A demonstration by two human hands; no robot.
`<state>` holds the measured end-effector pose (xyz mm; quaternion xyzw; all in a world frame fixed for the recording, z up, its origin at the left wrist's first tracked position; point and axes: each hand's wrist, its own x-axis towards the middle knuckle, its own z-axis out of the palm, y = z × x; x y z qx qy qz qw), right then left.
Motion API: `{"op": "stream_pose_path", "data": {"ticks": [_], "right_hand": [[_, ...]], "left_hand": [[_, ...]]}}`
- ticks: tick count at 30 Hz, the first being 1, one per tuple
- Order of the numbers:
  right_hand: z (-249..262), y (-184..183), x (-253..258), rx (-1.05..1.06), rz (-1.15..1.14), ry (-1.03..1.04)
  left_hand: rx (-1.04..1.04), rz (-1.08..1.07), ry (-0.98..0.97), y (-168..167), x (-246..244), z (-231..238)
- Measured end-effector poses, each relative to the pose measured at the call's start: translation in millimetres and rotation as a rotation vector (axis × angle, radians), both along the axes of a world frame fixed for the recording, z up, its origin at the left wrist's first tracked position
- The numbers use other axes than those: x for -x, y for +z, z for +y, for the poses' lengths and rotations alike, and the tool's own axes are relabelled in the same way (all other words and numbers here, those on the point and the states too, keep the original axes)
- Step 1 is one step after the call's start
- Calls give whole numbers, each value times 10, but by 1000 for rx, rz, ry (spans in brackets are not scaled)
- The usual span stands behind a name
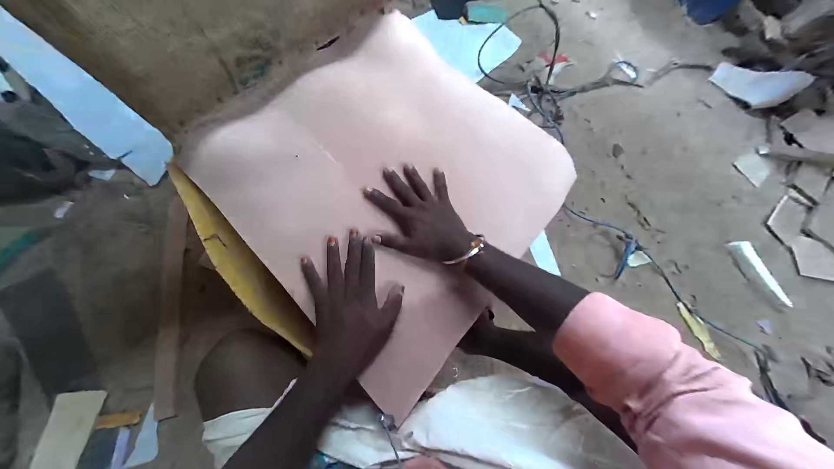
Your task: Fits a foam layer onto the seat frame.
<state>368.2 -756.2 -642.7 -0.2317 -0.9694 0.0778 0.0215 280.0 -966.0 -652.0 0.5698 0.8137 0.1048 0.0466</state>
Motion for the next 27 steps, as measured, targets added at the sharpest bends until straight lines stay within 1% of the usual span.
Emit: {"op": "stream_pose_path", "data": {"ticks": [2, 3, 4, 5, 6, 7, 8, 9, 14, 22, 24, 27], "right_hand": [[-218, 169, -132, 17, 23, -14], [-400, 362, -219, 50, 10, -17], [-494, 482, -256, 69, -9, -25], [-501, 522, -240, 82, -41, -35], [-445, 429, -202, 67, -52, -37], [-314, 204, -140, 25, -28, -39], [-203, 59, -87, -1, -21, -40], [-153, -10, -67, -14, -20, -44], [-160, -3, -40, -32, -46, -75], [-333, -13, 8, -65, -3, -136], [-378, 14, -20, -54, 14, -108], [-372, 46, -278, 55, 35, 9]], "left_hand": [[-79, 2, -43, -61, -142, -106], [-99, 5, -56, -89, -193, -145], [-102, 5, -62, -102, -210, -150], [-97, 3, -66, -104, -213, -154], [-89, -5, -70, -98, -216, -174], [-79, -13, -77, -93, -212, -183], [-81, -13, -91, -87, -207, -183], [-83, -16, -112, -85, -213, -198], [-98, -21, -179, -115, -236, -244], [-201, 4, -168, -142, -213, -236], [-224, 6, -162, -142, -208, -226], [-218, -3, -153, -123, -219, -249]]}}
